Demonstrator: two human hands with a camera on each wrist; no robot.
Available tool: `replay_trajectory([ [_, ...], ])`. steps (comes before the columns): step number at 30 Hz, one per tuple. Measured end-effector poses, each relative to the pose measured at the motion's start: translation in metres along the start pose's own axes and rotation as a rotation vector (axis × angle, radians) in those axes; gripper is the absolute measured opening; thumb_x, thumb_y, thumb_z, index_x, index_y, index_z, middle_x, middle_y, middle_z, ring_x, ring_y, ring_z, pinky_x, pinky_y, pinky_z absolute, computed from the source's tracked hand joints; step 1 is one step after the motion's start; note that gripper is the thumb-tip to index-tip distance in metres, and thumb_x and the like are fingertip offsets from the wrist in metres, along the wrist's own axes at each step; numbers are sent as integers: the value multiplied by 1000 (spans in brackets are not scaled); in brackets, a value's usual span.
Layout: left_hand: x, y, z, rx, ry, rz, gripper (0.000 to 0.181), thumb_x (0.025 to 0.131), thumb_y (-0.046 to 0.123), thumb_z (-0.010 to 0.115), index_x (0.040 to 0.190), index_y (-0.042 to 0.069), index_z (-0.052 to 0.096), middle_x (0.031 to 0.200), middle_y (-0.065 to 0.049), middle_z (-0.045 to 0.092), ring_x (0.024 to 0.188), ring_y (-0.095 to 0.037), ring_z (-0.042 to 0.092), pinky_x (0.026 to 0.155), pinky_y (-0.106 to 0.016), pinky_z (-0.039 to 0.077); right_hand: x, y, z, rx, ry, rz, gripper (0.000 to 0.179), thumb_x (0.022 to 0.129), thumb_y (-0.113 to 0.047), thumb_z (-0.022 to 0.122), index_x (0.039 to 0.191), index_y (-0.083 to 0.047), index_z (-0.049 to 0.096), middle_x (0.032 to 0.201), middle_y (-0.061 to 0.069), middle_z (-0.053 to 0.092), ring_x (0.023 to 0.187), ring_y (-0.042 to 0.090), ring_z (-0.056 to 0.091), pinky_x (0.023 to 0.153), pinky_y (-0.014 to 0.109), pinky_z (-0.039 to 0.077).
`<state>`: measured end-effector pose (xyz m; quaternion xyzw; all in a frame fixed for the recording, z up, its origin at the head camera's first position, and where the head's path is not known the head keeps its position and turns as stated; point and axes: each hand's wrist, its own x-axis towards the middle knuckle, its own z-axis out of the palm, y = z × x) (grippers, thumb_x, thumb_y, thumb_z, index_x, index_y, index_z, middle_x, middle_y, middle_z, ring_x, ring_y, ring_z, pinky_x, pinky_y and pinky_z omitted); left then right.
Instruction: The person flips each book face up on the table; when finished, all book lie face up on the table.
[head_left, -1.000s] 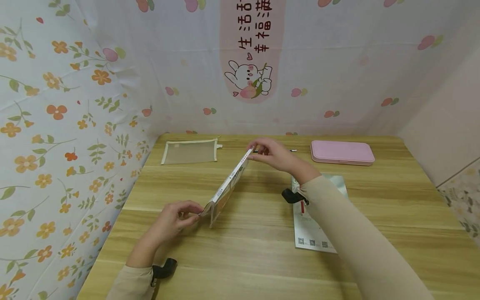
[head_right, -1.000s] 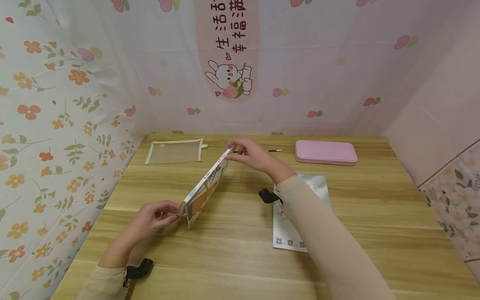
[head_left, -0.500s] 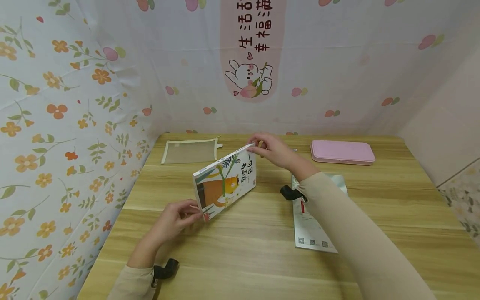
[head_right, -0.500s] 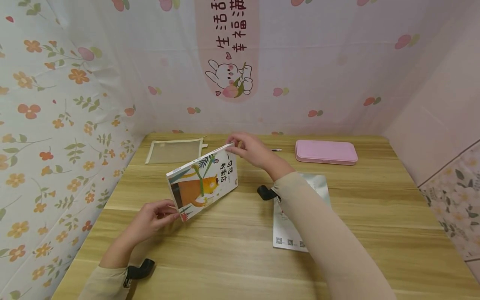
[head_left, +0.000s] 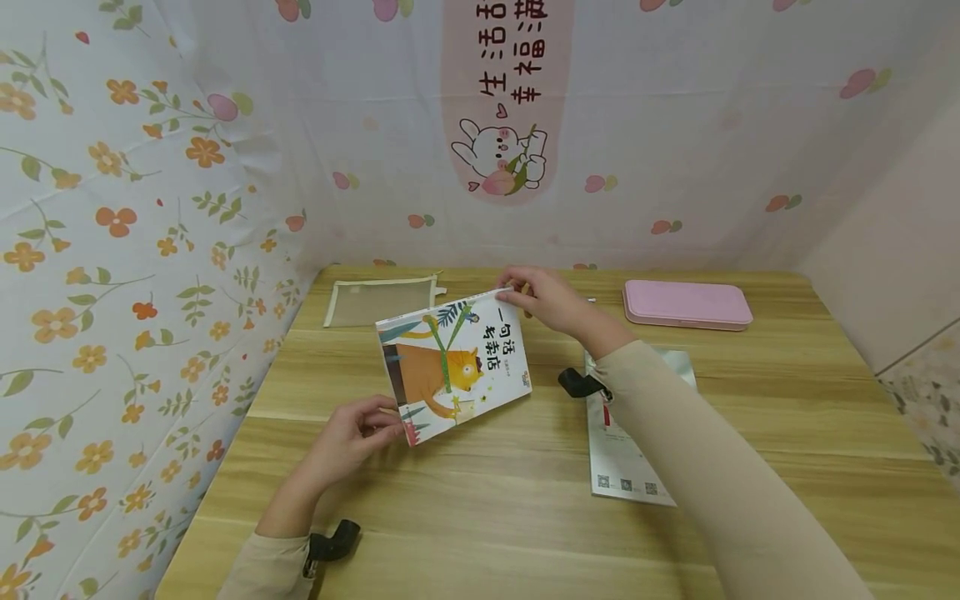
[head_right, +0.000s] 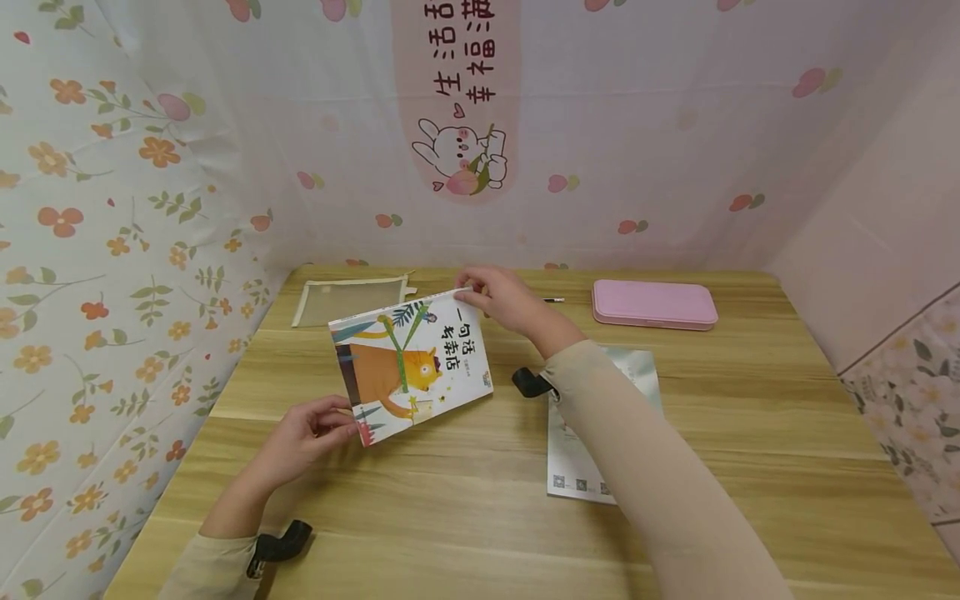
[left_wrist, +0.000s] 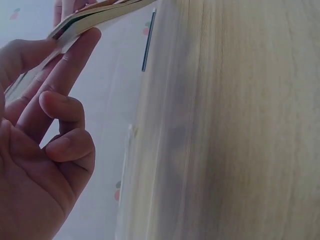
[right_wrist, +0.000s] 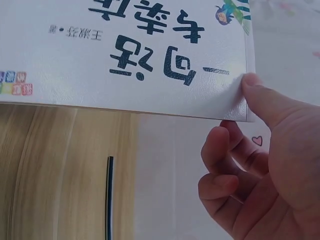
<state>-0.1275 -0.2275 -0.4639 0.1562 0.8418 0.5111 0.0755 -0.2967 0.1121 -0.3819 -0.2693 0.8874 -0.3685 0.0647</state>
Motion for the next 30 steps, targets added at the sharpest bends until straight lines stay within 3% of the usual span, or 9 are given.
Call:
replay_trajectory([
  [5,-1,1,-1,-53,-24,-28,25,98,8,68,121,-3,65,102,-17,79,84,-12,70,68,-23,49,1,2,1,-9,-19,31,18,106,-29,59,117,-17,65,96,8,62,78,42,62,62,34,46],
  [12,-2,-1,0,-41,-28,-71,31,96,12,72,123,-3,64,100,-13,80,82,-5,65,72,-22,47,2,6,5,-14,-60,68,15,107,-29,58,115,-18,64,94,12,62,67,28,58,58,32,41],
  [18,-4,2,2,-22,3,-97,31,93,16,78,117,1,67,96,-10,80,74,-8,62,66,-22,44,5,12,10,-10,-87,62,14,106,-25,60,116,-17,64,92,13,60,70,33,58,60,32,40],
  [23,-3,2,5,24,58,-125,31,88,22,83,111,6,71,89,-5,81,60,-6,53,56,-22,40,9,18,17,-58,-107,50,18,103,-22,66,119,-15,64,94,9,61,74,22,56,66,32,44],
  [30,-3,1,11,121,146,-171,31,83,23,87,107,11,73,87,2,81,70,-6,60,64,-21,44,13,30,28,-132,-143,17,24,100,-22,70,122,-15,64,98,8,63,81,24,59,74,34,49],
])
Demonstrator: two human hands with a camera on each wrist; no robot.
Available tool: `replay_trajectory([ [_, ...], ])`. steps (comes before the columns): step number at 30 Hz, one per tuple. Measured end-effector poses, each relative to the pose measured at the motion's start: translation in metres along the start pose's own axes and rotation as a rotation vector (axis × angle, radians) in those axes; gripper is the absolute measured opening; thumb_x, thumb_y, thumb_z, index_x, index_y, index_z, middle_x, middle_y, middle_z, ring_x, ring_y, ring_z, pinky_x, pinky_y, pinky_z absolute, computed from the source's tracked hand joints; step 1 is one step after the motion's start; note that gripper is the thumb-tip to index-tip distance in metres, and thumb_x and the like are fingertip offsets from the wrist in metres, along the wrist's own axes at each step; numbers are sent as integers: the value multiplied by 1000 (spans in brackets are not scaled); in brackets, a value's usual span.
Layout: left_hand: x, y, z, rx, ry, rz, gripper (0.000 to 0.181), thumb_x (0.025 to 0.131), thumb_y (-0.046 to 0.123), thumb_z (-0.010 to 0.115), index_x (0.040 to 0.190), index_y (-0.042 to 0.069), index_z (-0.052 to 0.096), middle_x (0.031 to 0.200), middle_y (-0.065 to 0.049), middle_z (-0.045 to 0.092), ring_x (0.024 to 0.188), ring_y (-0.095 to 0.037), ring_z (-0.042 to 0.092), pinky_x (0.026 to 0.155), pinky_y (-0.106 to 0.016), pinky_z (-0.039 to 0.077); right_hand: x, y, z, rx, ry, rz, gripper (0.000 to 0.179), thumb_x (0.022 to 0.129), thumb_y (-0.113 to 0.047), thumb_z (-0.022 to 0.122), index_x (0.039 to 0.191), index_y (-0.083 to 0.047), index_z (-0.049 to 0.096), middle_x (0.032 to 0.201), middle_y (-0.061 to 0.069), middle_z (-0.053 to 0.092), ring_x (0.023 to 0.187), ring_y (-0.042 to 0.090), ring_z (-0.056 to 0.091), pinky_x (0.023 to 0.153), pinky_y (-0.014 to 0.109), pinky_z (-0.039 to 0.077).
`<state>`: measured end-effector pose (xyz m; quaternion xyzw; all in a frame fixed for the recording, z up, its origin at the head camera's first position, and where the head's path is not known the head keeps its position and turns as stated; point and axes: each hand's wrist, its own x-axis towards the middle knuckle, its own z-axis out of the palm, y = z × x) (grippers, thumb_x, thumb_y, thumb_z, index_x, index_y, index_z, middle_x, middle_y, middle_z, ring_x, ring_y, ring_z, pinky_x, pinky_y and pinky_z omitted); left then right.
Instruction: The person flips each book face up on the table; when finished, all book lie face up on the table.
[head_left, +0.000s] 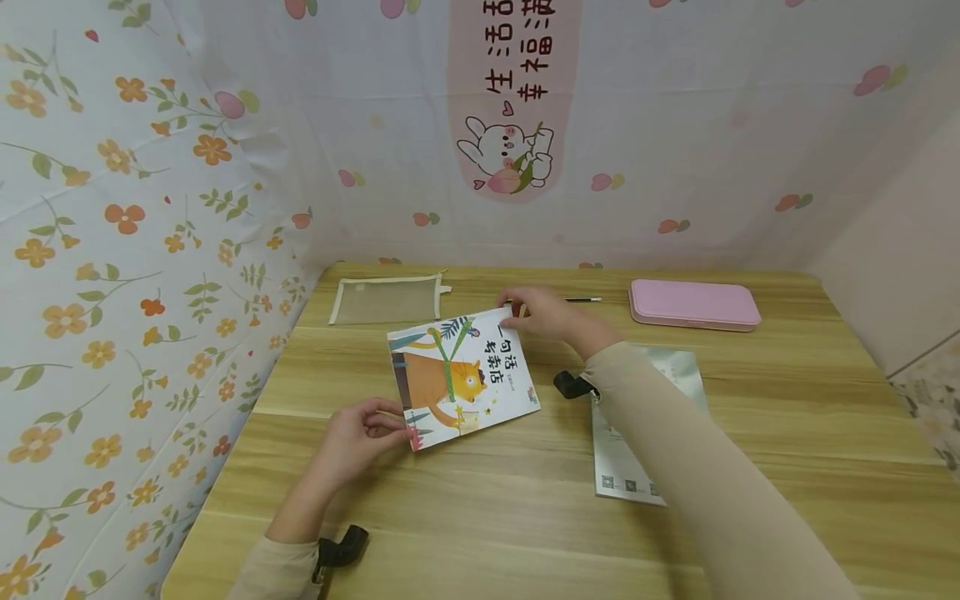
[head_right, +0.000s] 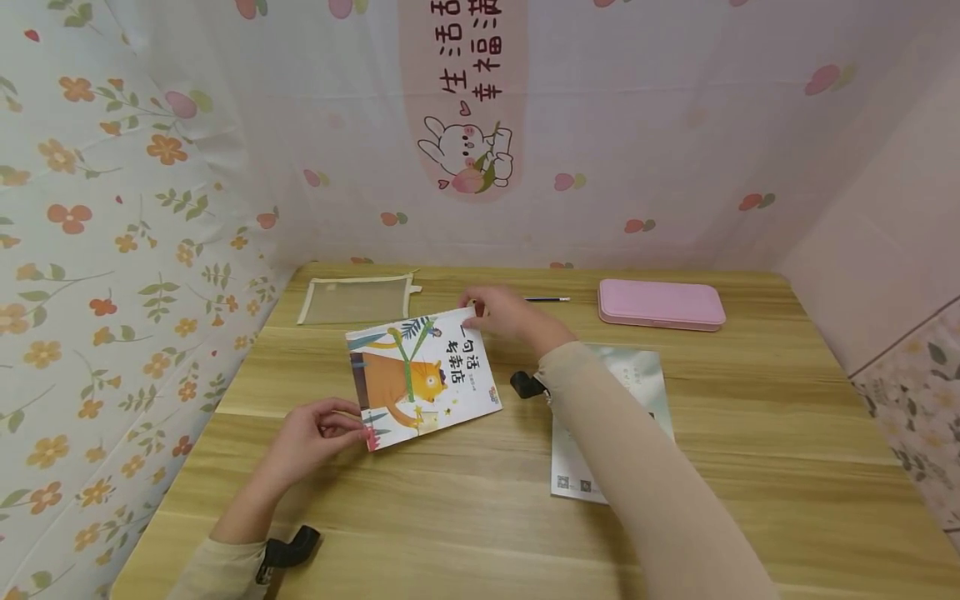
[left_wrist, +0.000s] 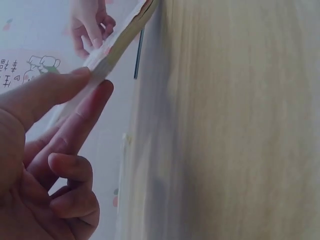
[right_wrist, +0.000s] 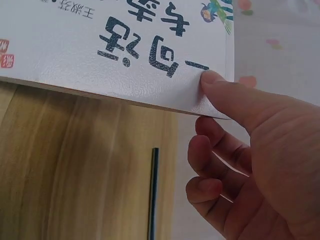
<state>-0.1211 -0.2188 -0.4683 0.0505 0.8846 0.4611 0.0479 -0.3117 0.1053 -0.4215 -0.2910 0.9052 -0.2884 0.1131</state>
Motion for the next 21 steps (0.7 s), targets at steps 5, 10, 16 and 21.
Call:
replay_trajectory([
  [5,-1,1,3,31,29,-41,32,82,22,88,109,12,74,87,3,80,75,-9,62,67,-22,45,1,5,7,-12,-26,8,26,99,-23,71,123,-16,64,99,6,63,86,23,58,79,35,49],
  [10,1,1,6,27,29,-68,38,81,23,89,113,9,74,87,2,80,81,-8,65,72,-22,47,3,10,12,-11,-49,0,28,99,-24,70,125,-16,64,101,6,64,91,23,58,84,36,50],
  [16,1,-1,7,19,18,-61,51,81,23,89,125,7,68,88,1,80,73,-8,60,67,-22,43,3,16,18,-3,-73,4,30,100,-24,69,129,-17,64,102,5,64,92,22,57,83,36,49],
  [21,0,-3,6,54,0,-26,58,81,19,89,132,16,61,83,5,79,78,-8,67,74,-25,47,5,17,23,-5,-103,25,32,101,-26,68,132,-17,64,103,6,64,92,22,56,84,35,48],
])
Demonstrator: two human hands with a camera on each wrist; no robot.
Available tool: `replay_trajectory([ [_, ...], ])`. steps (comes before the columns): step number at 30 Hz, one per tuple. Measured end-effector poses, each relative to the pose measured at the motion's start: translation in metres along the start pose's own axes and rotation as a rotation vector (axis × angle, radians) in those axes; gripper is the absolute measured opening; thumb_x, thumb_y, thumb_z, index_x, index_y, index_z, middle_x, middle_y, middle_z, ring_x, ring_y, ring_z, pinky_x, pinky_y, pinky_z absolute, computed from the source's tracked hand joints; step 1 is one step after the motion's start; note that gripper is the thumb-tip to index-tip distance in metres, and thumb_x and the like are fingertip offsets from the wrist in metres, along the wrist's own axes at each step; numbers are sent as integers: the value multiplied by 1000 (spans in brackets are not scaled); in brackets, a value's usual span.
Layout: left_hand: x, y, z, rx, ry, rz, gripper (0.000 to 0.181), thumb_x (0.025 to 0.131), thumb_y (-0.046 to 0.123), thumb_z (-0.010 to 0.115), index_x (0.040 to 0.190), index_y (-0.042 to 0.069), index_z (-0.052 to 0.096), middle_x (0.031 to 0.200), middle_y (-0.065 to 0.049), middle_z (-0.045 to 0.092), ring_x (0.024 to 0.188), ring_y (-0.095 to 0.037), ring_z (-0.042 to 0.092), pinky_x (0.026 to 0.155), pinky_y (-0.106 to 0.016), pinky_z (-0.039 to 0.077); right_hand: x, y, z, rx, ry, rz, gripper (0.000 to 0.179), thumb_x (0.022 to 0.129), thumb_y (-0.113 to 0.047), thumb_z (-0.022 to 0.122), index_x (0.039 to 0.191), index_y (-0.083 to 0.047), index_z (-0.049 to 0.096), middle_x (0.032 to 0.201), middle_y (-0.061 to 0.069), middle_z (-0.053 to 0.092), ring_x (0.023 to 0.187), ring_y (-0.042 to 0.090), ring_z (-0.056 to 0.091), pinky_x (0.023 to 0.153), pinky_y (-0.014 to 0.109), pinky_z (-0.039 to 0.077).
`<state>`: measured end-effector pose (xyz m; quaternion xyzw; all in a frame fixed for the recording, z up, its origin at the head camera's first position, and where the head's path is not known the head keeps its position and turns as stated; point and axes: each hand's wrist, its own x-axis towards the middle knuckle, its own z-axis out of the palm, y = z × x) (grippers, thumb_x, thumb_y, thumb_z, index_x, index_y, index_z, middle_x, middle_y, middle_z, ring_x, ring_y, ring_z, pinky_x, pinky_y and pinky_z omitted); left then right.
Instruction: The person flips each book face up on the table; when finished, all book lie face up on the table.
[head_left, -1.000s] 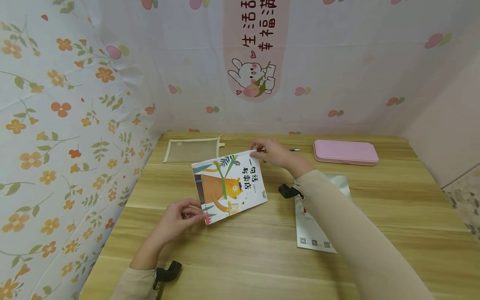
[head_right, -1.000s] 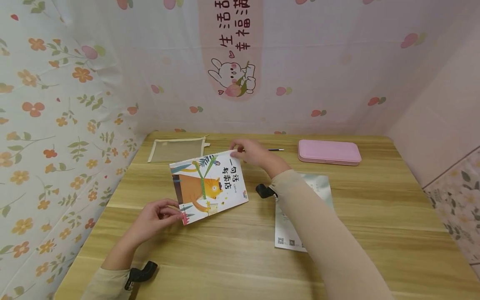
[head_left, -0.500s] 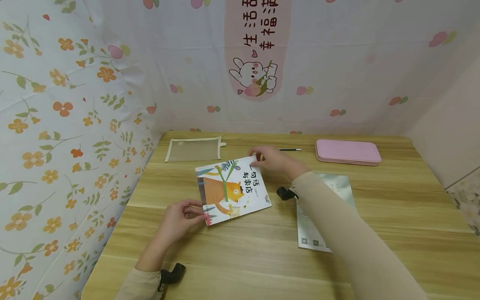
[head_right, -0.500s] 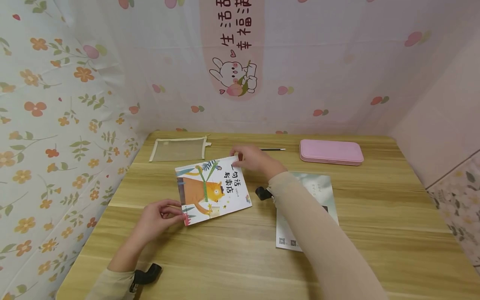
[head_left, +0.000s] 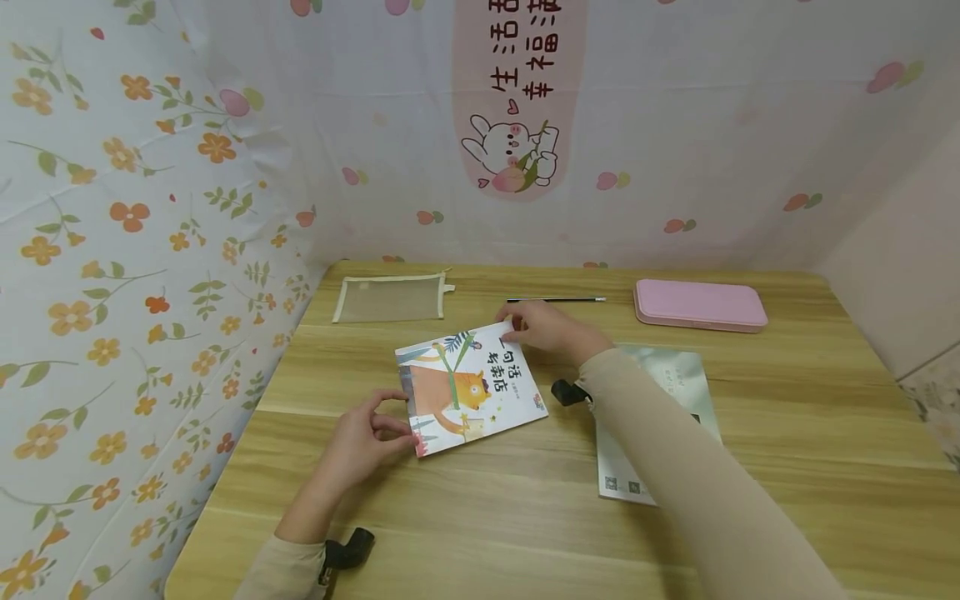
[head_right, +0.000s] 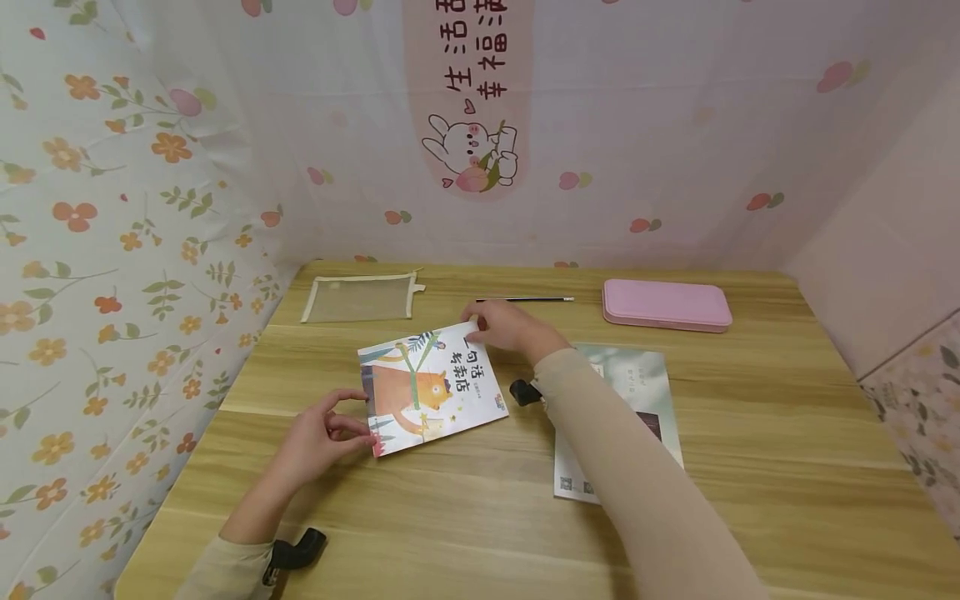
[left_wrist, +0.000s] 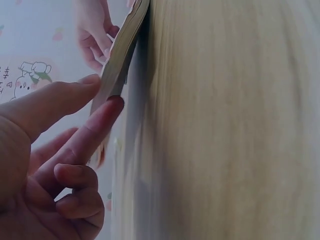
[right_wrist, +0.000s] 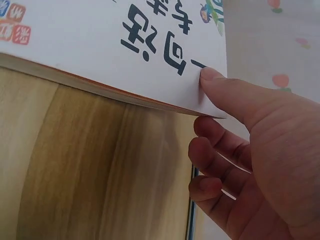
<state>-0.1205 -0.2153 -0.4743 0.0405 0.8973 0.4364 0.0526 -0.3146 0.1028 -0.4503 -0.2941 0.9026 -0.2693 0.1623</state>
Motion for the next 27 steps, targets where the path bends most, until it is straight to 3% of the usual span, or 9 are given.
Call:
replay_trajectory([
  [6,-1,0,2,32,-59,11,41,82,22,88,121,19,74,85,6,80,67,-8,56,62,-24,41,2,1,5,-23,9,-16,33,101,-24,69,132,-15,66,104,6,65,92,22,56,86,36,48],
  [11,-1,-1,5,81,-76,38,31,82,26,88,111,20,81,83,9,79,63,-6,56,60,-23,41,5,5,10,-40,5,-27,31,100,-24,70,129,-16,69,100,4,65,90,20,55,83,34,47],
  [16,-1,-2,6,107,-73,72,28,82,26,88,109,19,82,81,11,78,69,-2,62,66,-22,45,6,8,12,-41,-4,-30,30,99,-25,71,128,-15,70,97,4,65,88,19,54,82,33,46],
  [21,1,-2,7,131,-74,59,24,82,27,88,105,18,83,79,12,76,76,-1,65,73,-22,50,6,9,14,-38,-16,-22,33,99,-24,71,131,-15,70,99,5,67,90,20,55,85,35,47],
  [27,2,0,7,170,-87,48,21,82,24,88,101,19,83,77,14,73,75,-2,64,73,-23,50,8,11,18,-18,-26,-2,38,98,-24,72,135,-17,69,105,5,68,94,20,57,90,36,48],
])
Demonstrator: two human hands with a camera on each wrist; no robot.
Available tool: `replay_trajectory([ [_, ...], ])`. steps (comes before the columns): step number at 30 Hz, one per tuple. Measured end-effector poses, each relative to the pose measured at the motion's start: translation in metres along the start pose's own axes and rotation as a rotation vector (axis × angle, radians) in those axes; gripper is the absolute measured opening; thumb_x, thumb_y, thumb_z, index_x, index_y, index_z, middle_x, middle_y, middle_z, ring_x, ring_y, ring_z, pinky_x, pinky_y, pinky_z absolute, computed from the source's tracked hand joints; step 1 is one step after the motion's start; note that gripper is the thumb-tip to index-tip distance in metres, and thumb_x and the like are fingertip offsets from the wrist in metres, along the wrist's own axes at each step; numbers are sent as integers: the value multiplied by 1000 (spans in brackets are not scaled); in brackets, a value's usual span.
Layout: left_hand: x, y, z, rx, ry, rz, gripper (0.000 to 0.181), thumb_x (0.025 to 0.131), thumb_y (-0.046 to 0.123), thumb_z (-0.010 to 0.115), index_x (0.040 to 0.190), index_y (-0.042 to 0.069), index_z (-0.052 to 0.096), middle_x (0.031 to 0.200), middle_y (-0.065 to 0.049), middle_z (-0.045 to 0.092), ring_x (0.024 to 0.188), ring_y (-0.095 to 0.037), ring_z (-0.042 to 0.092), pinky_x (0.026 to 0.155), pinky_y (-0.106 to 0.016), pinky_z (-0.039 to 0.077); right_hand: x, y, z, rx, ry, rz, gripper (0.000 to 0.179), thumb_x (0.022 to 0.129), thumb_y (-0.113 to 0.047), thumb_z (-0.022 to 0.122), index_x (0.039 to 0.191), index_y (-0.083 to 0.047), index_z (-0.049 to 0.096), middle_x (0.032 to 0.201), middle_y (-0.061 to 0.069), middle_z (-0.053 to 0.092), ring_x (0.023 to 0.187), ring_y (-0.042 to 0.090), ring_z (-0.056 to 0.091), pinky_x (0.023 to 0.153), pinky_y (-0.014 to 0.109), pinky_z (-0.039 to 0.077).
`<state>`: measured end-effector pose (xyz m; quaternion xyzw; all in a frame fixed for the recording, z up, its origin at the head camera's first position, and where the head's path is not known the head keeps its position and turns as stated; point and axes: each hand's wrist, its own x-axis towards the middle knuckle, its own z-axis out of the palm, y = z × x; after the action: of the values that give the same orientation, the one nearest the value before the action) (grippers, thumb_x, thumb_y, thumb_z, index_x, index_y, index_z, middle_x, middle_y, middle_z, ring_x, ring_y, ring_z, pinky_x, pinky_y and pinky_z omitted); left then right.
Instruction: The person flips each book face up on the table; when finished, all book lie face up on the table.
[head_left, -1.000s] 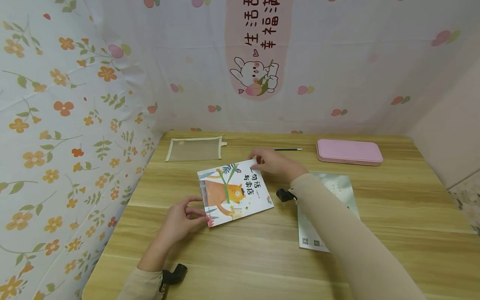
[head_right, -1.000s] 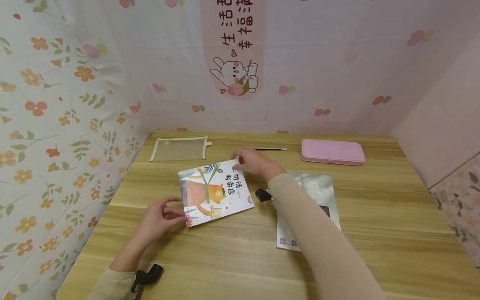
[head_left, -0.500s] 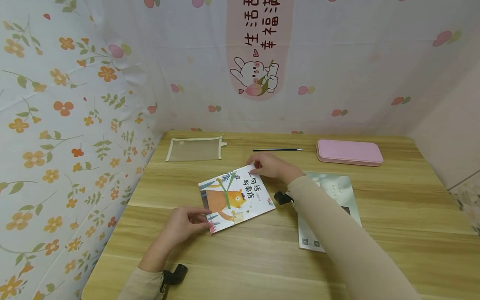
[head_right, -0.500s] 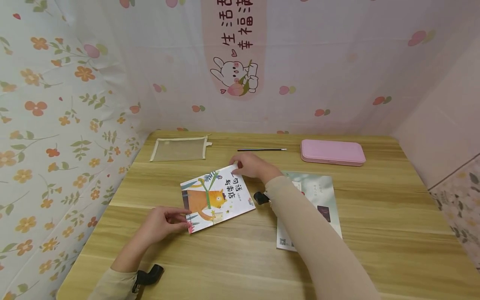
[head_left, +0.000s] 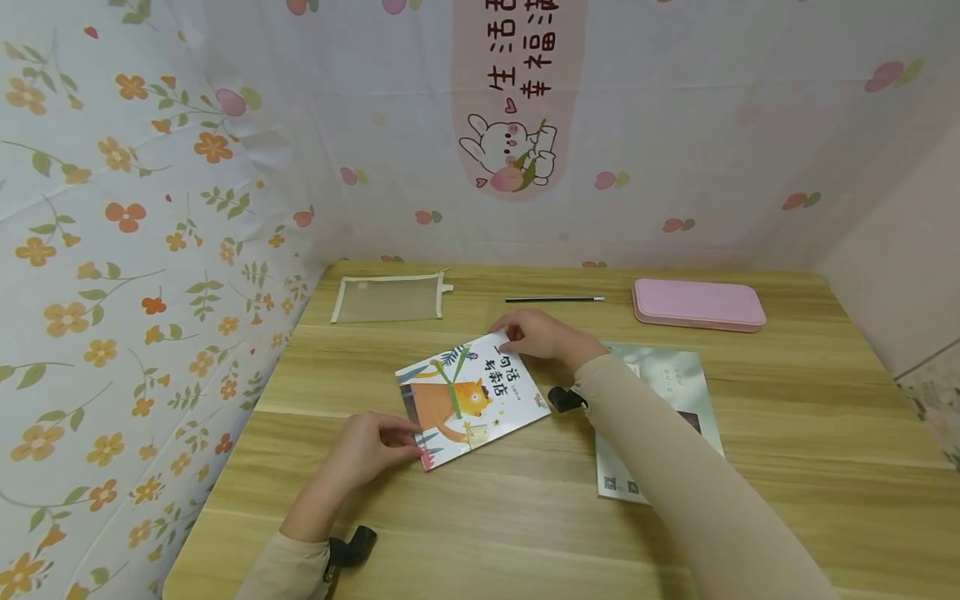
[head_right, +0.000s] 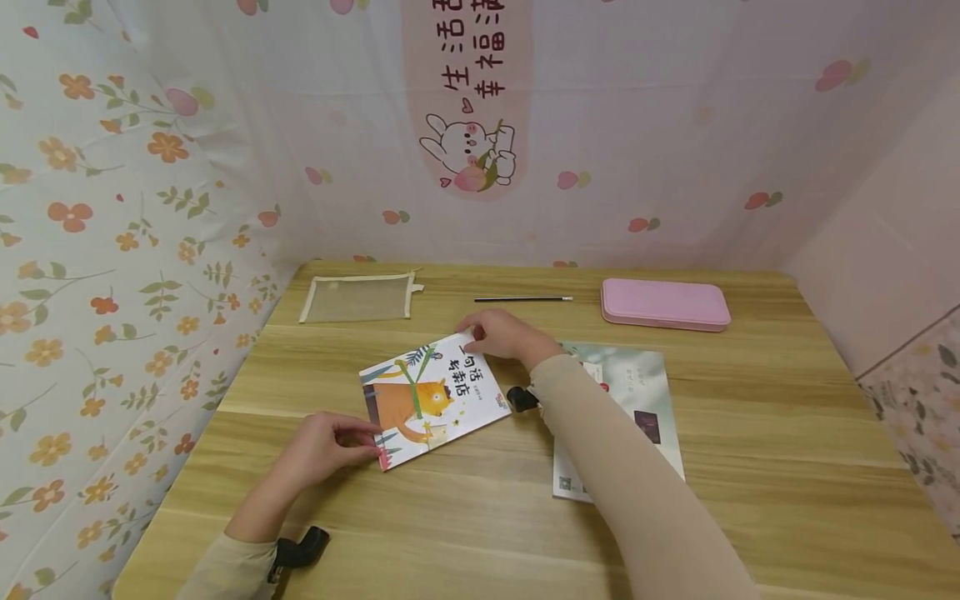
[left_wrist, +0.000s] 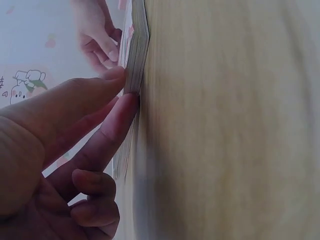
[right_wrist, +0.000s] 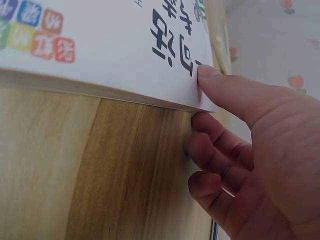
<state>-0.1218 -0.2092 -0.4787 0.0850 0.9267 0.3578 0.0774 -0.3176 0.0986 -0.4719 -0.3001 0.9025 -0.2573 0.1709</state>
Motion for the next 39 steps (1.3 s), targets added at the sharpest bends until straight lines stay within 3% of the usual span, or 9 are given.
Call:
replay_trajectory([
  [11,2,6,-1,-2,-1,-24,20,82,19,88,101,17,83,76,11,72,75,-5,62,73,-24,48,-7,-2,-3,67,13,29,40,97,-21,73,137,-16,67,109,6,69,98,22,59,93,38,50],
  [18,6,5,-7,7,-30,-12,20,83,16,86,103,14,82,78,10,72,76,-7,62,71,-23,47,-18,-6,-3,73,27,3,45,96,-19,75,140,-13,65,113,7,68,93,20,58,87,33,50],
  [24,12,2,-21,56,26,-13,19,86,17,84,105,14,82,88,4,76,76,-10,59,67,-26,45,-32,-10,1,60,61,23,47,95,-20,76,140,-13,64,116,6,68,87,17,59,82,31,51],
  [27,18,0,-30,102,51,-15,21,88,19,83,108,14,81,98,-2,78,77,-15,57,65,-29,45,-41,-13,2,45,79,25,47,95,-20,76,139,-12,64,117,6,69,85,17,60,81,32,51],
  [31,29,-3,-41,144,59,-10,25,89,20,81,113,13,79,111,-10,77,90,-23,65,71,-36,52,-55,-16,4,6,86,19,47,94,-21,77,139,-12,64,114,6,70,84,16,60,80,32,52],
  [39,59,-15,-49,152,7,41,32,92,17,78,123,12,75,117,-12,74,102,-29,65,81,-43,53,-85,-22,12,-29,80,38,50,91,-27,80,137,-16,66,110,0,69,80,13,58,73,28,50],
])
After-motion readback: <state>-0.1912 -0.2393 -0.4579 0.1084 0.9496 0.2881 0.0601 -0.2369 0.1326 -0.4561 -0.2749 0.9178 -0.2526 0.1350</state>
